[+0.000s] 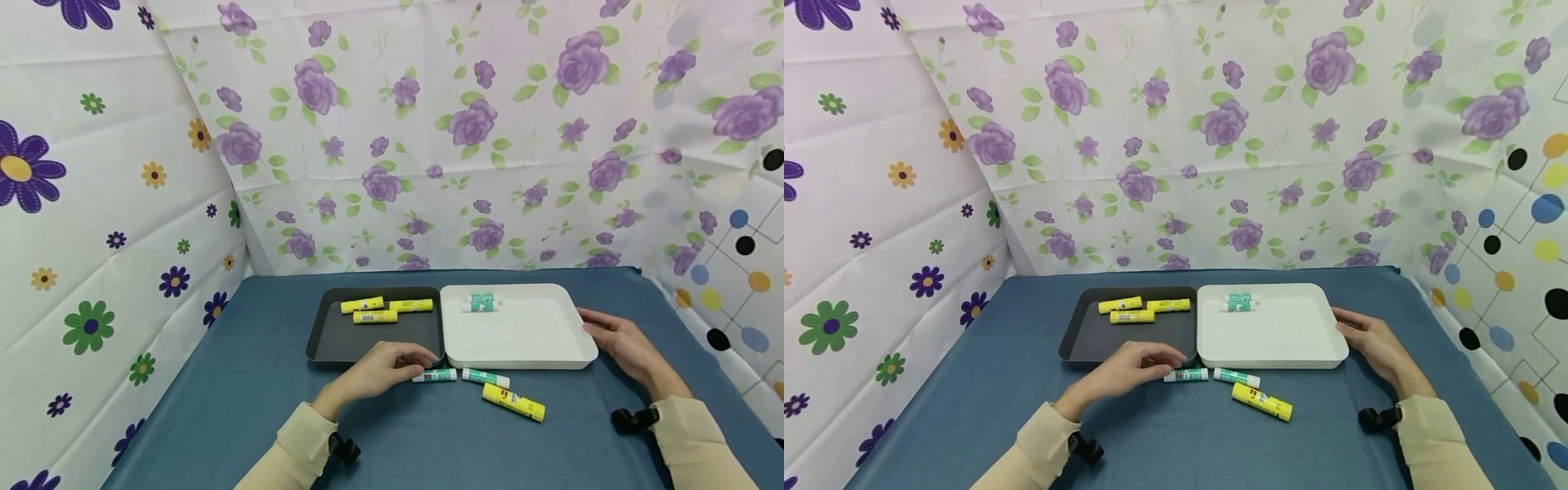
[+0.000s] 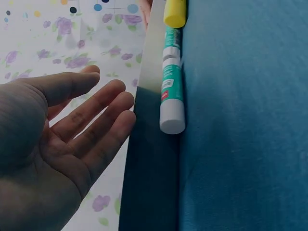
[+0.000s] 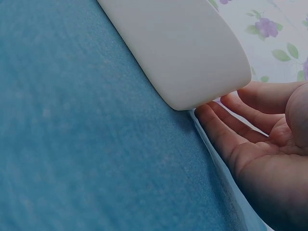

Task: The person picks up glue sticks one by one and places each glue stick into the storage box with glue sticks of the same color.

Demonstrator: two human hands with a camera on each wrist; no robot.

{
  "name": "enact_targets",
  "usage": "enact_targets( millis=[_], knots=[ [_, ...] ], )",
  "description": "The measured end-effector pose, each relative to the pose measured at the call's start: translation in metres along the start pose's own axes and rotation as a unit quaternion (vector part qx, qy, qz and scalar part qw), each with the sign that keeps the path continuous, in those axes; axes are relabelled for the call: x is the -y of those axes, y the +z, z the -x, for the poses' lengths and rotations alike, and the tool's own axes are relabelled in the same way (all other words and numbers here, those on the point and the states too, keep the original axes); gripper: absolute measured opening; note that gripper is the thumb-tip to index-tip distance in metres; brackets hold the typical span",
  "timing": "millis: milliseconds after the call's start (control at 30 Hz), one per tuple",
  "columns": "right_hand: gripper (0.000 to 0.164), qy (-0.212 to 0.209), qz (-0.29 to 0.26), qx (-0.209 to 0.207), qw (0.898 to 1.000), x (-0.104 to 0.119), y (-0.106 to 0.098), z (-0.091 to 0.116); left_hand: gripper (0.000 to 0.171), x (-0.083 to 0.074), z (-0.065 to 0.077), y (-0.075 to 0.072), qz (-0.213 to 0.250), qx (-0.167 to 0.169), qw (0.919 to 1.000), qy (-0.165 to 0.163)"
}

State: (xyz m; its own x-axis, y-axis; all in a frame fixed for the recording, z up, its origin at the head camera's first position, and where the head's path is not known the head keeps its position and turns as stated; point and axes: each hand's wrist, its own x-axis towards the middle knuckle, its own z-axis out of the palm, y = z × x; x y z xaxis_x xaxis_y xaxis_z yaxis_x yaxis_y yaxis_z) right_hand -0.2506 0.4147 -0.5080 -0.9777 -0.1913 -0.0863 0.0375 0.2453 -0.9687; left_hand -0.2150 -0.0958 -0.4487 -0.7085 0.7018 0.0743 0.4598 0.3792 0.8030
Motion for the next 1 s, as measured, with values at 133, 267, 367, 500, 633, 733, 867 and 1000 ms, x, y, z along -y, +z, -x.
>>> enact_targets(
  millis=[133, 267, 367, 500, 633, 733, 867, 1000],
  knots=[
    [0.073, 0.0, -0.001, -0.001, 1.0, -0.001, 0.0, 0.0, 0.028, 0.001, 0.002, 0.004, -0.005, 0.01, 0.9999, -0.001],
    [0.072, -0.005, -0.004, 0.0, 1.0, -0.001, 0.0, 0.001, 0.029, 0.001, 0.003, 0.006, -0.021, 0.022, 0.9995, -0.005],
    [0.072, -0.005, -0.008, -0.001, 1.0, -0.001, 0.0, 0.001, 0.029, -0.001, 0.003, 0.007, -0.041, 0.034, 0.9985, -0.011],
    [0.072, -0.008, -0.007, 0.001, 1.0, 0.0, 0.0, 0.001, 0.031, -0.005, 0.004, 0.01, -0.074, 0.048, 0.9959, -0.021],
    [0.073, -0.008, -0.007, 0.003, 1.0, 0.0, 0.0, 0.001, 0.032, -0.006, 0.004, 0.012, -0.096, 0.06, 0.9934, -0.021],
    [0.073, -0.008, -0.011, 0.003, 1.0, 0.0, -0.001, 0.001, 0.032, -0.006, 0.004, 0.013, -0.109, 0.069, 0.9915, -0.021],
    [0.072, -0.009, -0.012, 0.002, 1.0, 0.0, -0.001, 0.001, 0.033, -0.006, 0.005, 0.014, -0.126, 0.072, 0.9893, -0.017],
    [0.073, -0.007, -0.008, 0.0, 1.0, 0.001, -0.001, 0.001, 0.032, -0.006, 0.006, 0.015, -0.132, 0.068, 0.9889, -0.007]
  ],
)
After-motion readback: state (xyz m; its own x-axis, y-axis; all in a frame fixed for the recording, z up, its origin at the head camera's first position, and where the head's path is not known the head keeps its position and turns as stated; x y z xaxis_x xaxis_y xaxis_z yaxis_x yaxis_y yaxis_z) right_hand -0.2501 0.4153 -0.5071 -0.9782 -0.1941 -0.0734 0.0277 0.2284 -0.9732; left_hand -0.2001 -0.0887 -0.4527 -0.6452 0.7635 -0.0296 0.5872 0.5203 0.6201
